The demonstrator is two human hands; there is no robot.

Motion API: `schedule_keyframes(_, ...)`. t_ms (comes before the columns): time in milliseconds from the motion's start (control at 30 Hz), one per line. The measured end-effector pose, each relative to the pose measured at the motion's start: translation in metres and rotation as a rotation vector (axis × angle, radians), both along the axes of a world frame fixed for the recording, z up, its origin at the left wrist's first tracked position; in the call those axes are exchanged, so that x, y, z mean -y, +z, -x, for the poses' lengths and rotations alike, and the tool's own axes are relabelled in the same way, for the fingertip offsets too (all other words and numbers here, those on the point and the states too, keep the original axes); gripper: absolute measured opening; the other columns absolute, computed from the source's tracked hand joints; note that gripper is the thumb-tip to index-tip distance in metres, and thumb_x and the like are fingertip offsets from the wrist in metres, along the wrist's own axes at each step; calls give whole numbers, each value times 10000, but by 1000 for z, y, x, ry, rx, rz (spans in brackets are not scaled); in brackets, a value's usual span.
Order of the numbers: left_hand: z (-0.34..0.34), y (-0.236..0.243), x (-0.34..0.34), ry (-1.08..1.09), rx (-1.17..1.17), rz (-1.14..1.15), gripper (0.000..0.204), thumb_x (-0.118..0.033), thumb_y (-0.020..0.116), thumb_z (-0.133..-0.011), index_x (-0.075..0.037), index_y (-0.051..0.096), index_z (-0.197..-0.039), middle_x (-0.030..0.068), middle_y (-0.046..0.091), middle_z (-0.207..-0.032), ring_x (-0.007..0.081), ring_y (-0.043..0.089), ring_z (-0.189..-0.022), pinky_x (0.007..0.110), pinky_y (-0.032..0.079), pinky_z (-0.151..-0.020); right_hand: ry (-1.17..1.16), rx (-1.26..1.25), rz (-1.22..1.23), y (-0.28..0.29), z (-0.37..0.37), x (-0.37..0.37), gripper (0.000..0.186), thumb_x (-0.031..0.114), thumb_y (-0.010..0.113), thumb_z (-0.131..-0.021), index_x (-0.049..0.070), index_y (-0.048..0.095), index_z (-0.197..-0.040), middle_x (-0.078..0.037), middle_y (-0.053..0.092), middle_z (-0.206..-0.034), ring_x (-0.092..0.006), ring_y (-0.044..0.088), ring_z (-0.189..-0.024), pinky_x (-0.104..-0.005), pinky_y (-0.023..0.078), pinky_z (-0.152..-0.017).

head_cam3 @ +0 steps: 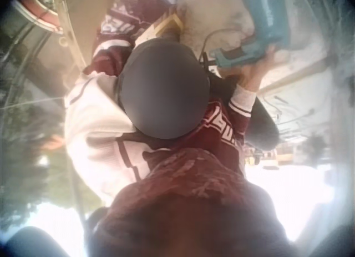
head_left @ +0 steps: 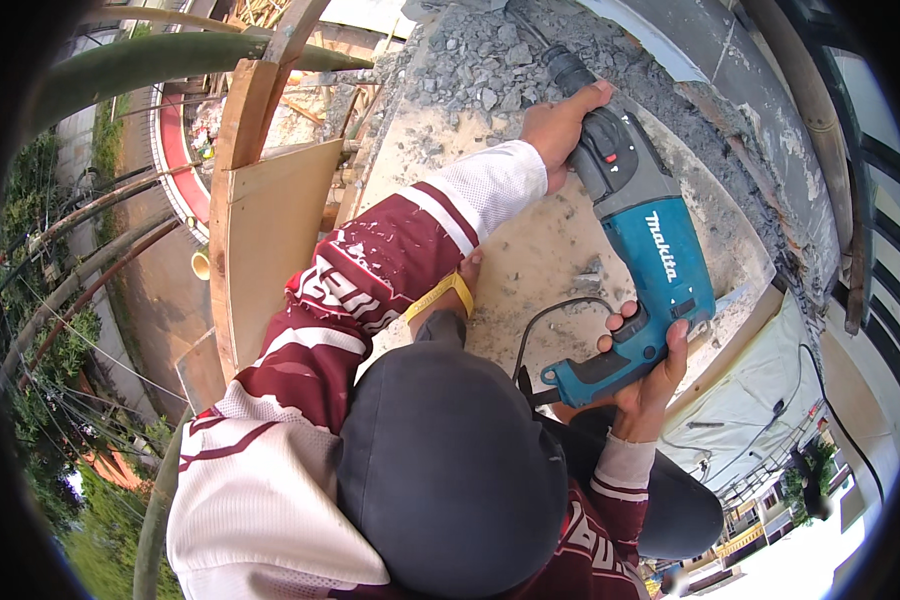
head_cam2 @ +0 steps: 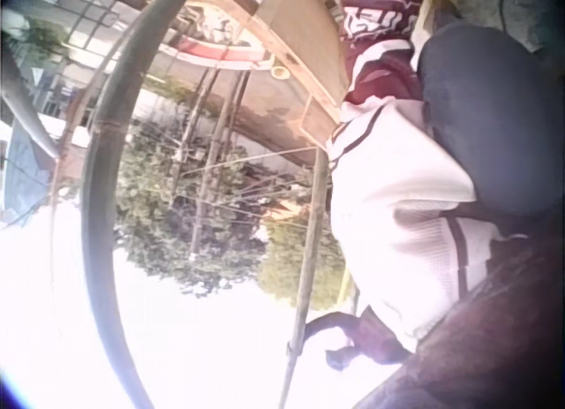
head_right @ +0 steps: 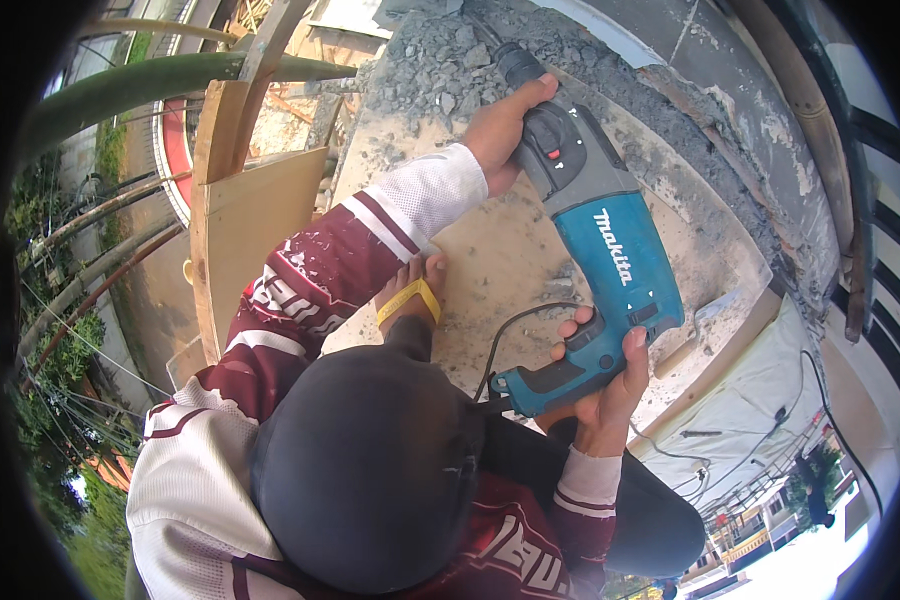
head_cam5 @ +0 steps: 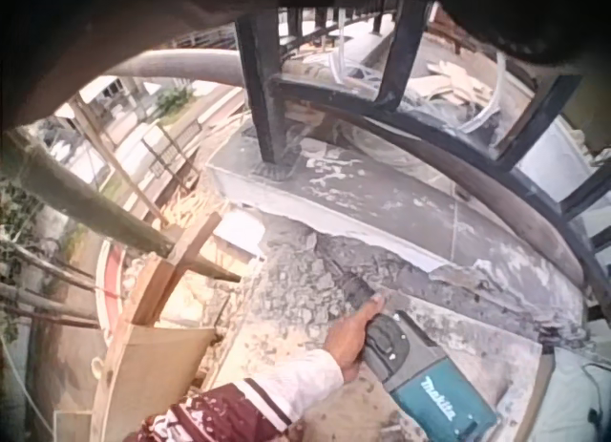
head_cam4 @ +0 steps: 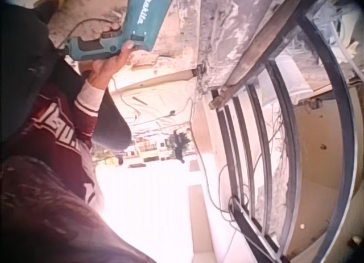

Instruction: The person uses a corded Makita rotary hammer drill to break and remove sections of a concrete wall or ledge. They repeatedly drill into the concrete, pause to clear debris by hand, and continue drilling along the same area.

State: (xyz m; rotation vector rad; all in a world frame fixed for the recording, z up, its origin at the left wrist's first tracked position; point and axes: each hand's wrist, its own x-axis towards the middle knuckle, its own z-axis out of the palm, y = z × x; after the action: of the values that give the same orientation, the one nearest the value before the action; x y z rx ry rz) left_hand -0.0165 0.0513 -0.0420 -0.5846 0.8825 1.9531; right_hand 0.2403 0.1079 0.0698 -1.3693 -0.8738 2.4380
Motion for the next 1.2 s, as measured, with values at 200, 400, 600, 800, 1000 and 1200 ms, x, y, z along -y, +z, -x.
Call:
schedule_keyframes(200,-33,2,20,-164,49,45,456,-352,693,-974,24,565,-1199,105,691,-1051,209,695,-923,396,544,-923,-92,-110,67,-7,-49,6,693,559,541,-1016,-26,470,-1379,-179,656,-1063,-297,688,-899,-396,621,-641)
schedule_keyframes(400,-44,-3,0,-171,21,157,594,-344,746,-932,103,514,-1247,141,690,-1069,206,705,-960,391,552,-922,-49,-67,47,-4,-69,10,674,586,527,-1014,-29,503,-1287,-144,654,-1027,-270,680,-871,-373,617,-618)
schedule_keyframes(600,-6,-14,-6,-225,-42,134,599,-332,793,-881,119,567,-1204,153,698,-1029,234,726,-871,406,594,-847,-168,53,-52,-11,-16,28,592,562,547,-1017,-2,525,-1194,-97,617,-948,-233,637,-810,-360,579,-599)
schedule_keyframes(800,14,-13,-6,-244,-81,218,567,-338,806,-847,116,611,-1125,170,706,-999,260,734,-831,428,605,-784,-163,58,0,-27,1,27,455,495,544,-1041,49,536,-1133,-58,597,-888,-185,604,-751,-356,560,-587)
schedule_keyframes(1000,19,-14,-15,-304,-98,317,617,-366,810,-829,134,617,-1136,206,706,-1030,275,736,-836,415,602,-764,-97,98,11,-37,5,-8,428,464,556,-1039,46,533,-1131,-57,605,-854,-185,620,-731,-361,580,-564)
schedule_keyframes(1200,23,-7,-32,-283,-50,366,696,-453,807,-808,113,637,-1176,206,699,-1113,293,710,-969,450,538,-882,-47,132,-36,-22,20,-45,422,421,563,-1044,23,520,-1179,-76,616,-840,-193,638,-687,-357,593,-523)
